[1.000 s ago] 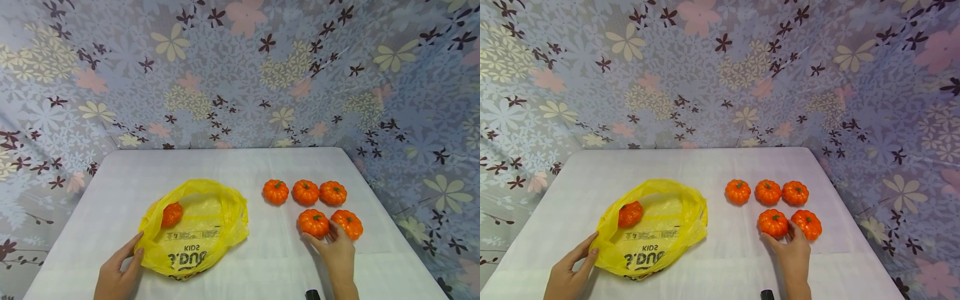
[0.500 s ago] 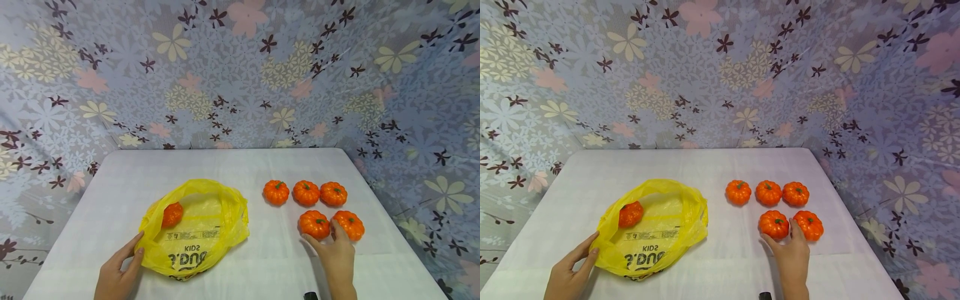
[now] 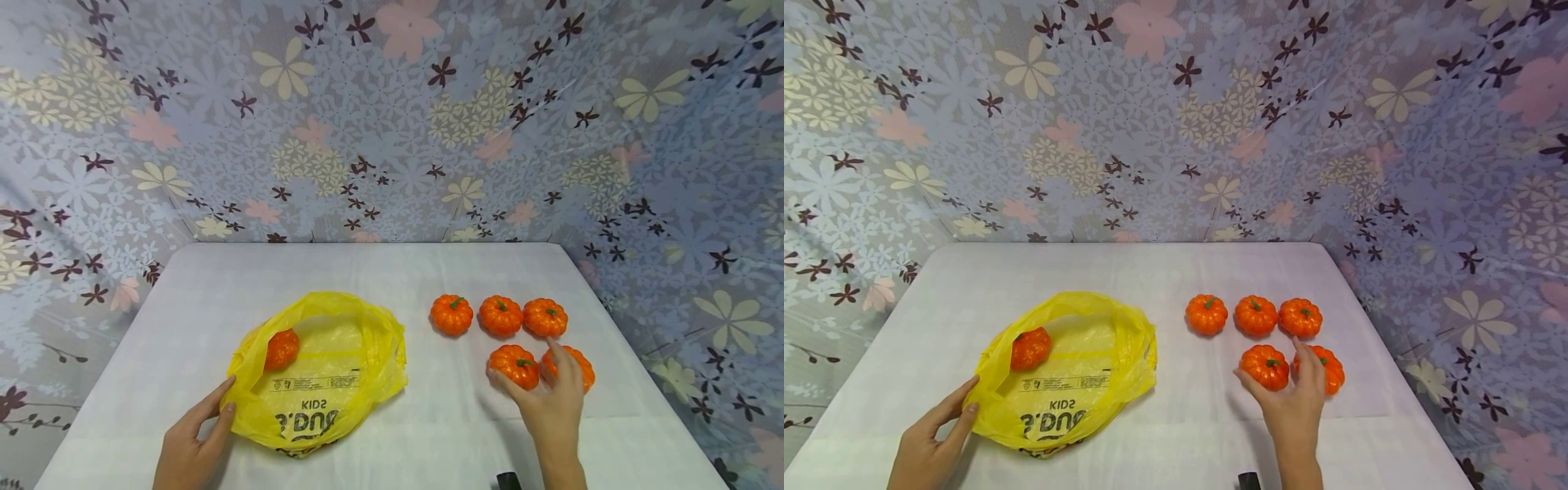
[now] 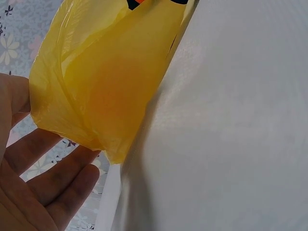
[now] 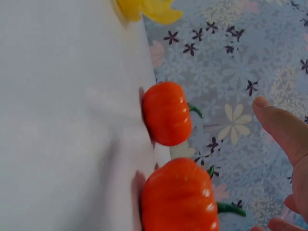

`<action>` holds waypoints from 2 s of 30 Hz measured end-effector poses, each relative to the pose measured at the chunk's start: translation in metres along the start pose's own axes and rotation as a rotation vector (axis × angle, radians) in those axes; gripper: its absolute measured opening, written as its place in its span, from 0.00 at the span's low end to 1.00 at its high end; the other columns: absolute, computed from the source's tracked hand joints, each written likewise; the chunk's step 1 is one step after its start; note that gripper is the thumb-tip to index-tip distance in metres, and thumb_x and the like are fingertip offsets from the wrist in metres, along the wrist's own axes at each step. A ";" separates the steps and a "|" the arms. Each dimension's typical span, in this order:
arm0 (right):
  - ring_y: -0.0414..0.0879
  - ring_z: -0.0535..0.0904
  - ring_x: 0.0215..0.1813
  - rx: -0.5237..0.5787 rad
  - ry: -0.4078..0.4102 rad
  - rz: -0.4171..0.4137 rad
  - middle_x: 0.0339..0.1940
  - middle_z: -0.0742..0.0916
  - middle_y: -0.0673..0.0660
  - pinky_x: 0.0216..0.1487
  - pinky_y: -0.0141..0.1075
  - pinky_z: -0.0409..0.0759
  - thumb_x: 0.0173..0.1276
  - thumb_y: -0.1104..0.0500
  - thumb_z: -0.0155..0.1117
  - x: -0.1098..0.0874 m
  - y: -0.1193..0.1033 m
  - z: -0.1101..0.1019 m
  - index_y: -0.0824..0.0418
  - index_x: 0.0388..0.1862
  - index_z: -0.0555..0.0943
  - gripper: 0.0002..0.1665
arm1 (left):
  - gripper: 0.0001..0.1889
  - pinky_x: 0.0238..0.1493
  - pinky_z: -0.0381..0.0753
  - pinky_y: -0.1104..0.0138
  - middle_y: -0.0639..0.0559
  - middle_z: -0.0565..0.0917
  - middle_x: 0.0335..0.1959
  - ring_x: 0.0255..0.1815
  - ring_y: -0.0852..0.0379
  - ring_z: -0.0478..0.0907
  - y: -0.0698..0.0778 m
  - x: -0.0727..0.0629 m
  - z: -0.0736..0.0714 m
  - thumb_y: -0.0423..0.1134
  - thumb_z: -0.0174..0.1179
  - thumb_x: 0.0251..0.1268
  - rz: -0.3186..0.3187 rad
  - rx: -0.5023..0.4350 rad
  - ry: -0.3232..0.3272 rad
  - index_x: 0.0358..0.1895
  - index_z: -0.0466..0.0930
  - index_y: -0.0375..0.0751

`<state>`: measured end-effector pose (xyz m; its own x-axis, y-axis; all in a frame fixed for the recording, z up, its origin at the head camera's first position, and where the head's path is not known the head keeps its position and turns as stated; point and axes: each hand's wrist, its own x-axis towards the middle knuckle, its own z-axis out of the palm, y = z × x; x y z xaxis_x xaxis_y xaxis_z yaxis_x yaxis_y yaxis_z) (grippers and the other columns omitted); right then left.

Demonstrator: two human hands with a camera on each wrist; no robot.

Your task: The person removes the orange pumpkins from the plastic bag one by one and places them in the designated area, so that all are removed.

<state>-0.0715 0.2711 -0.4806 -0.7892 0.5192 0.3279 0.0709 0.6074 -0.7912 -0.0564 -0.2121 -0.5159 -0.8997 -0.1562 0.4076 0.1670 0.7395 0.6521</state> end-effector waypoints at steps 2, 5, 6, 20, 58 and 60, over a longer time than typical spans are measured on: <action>0.60 0.67 0.68 0.025 -0.004 -0.009 0.69 0.71 0.63 0.61 0.59 0.74 0.40 0.52 0.91 0.000 -0.004 0.003 0.61 0.73 0.70 0.61 | 0.22 0.47 0.68 0.88 0.51 0.86 0.53 0.40 0.66 0.82 0.000 0.000 0.000 0.36 0.66 0.69 0.003 -0.004 0.001 0.65 0.81 0.52; 0.58 0.70 0.67 0.035 -0.010 -0.032 0.67 0.72 0.61 0.62 0.56 0.74 0.41 0.52 0.90 -0.001 -0.009 0.010 0.61 0.72 0.71 0.58 | 0.22 0.47 0.68 0.88 0.51 0.87 0.52 0.40 0.67 0.82 0.000 0.000 -0.001 0.36 0.66 0.69 0.005 -0.011 0.004 0.65 0.81 0.52; 0.58 0.69 0.67 0.024 -0.008 -0.041 0.67 0.72 0.62 0.63 0.57 0.74 0.40 0.52 0.90 -0.002 -0.010 0.012 0.61 0.71 0.71 0.58 | 0.22 0.47 0.68 0.88 0.51 0.87 0.52 0.40 0.67 0.82 0.000 0.000 -0.001 0.36 0.66 0.69 0.007 -0.013 0.006 0.65 0.81 0.52; 0.60 0.65 0.70 0.018 0.023 -0.127 0.70 0.73 0.62 0.67 0.61 0.67 0.38 0.53 0.91 -0.001 -0.029 0.017 0.62 0.69 0.72 0.58 | 0.22 0.49 0.66 0.88 0.52 0.86 0.53 0.42 0.66 0.82 0.000 0.000 -0.001 0.37 0.65 0.70 -0.008 -0.014 -0.012 0.66 0.80 0.54; 0.52 0.73 0.67 0.224 -0.426 -0.236 0.67 0.78 0.52 0.67 0.47 0.72 0.42 0.48 0.89 -0.027 -0.089 0.097 0.57 0.68 0.74 0.54 | 0.21 0.48 0.67 0.88 0.52 0.86 0.55 0.42 0.62 0.83 0.000 0.000 -0.001 0.38 0.65 0.71 -0.033 0.006 -0.022 0.65 0.81 0.52; 0.51 0.73 0.67 0.227 -0.451 -0.237 0.66 0.78 0.51 0.67 0.48 0.72 0.42 0.47 0.89 -0.028 -0.094 0.101 0.56 0.68 0.74 0.54 | 0.21 0.48 0.66 0.89 0.52 0.86 0.54 0.42 0.62 0.83 0.000 0.000 -0.002 0.38 0.65 0.71 -0.034 0.011 -0.022 0.66 0.81 0.52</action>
<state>-0.1175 0.1381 -0.4675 -0.9540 0.0448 0.2964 -0.2343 0.5056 -0.8303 -0.0558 -0.2132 -0.5150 -0.9135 -0.1672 0.3709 0.1317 0.7410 0.6584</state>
